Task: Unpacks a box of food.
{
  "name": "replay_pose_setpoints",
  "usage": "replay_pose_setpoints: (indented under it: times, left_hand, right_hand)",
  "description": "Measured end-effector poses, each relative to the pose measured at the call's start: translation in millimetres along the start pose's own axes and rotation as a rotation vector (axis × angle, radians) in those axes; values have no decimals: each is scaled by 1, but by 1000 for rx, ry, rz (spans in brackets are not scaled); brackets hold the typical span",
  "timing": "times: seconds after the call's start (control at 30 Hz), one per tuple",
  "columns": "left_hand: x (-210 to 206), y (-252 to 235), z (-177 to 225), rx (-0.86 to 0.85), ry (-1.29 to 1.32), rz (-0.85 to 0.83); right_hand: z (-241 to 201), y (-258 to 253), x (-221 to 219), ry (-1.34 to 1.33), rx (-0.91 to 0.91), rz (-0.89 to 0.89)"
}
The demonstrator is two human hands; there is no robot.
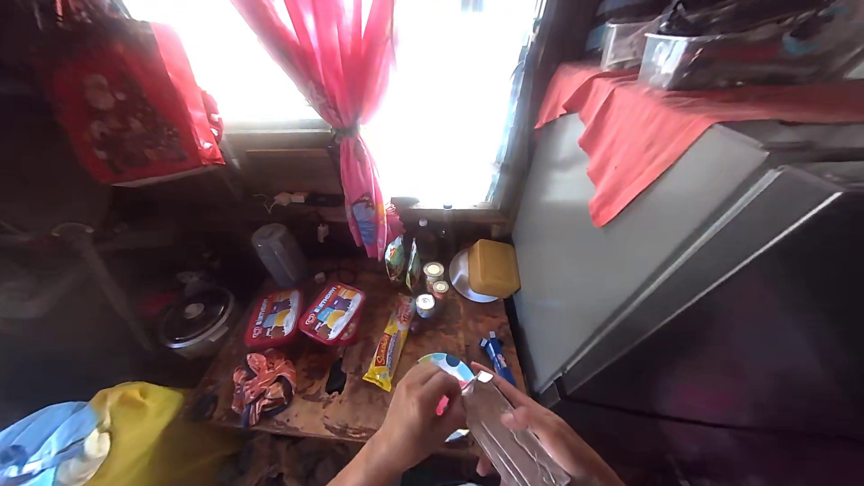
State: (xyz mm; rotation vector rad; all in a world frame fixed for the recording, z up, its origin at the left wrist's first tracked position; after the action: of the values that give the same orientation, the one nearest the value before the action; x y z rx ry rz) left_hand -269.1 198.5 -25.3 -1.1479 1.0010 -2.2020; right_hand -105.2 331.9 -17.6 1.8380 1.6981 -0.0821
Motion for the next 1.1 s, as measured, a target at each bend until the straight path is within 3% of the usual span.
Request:
replay_pose_setpoints:
  times: [0.07, 0.33, 0.6, 0.8, 1.1]
  left_hand:
    - [1, 1, 1, 59, 55, -13]
    - [0, 0, 3, -228, -375, -163]
    - [-10, 9, 1, 5, -261, 106]
    - [-5, 9, 7, 166, -113, 91]
    - [-5, 0, 8, -76, -494, -116]
  right_hand:
    - [1, 0, 2, -5, 5, -15]
    - [-2, 1, -3, 132, -17, 125]
    - [-1, -5, -10, 27, -10, 134]
    - [4, -9, -4, 36, -20, 92]
    - [-1, -6, -11, 241, 29, 228]
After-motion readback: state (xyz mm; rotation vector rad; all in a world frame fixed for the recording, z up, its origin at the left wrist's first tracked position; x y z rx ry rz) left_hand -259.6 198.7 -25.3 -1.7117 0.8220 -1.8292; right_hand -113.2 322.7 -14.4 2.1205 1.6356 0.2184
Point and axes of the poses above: each hand's wrist, its own y-axis away from the middle knuckle, its own x-axis out of the back of the hand, z = x × y, the point moved 2 cm from there along -y, towards the middle knuckle, and after that the axes turned 11 degrees about -x, right-handed, at the moved point
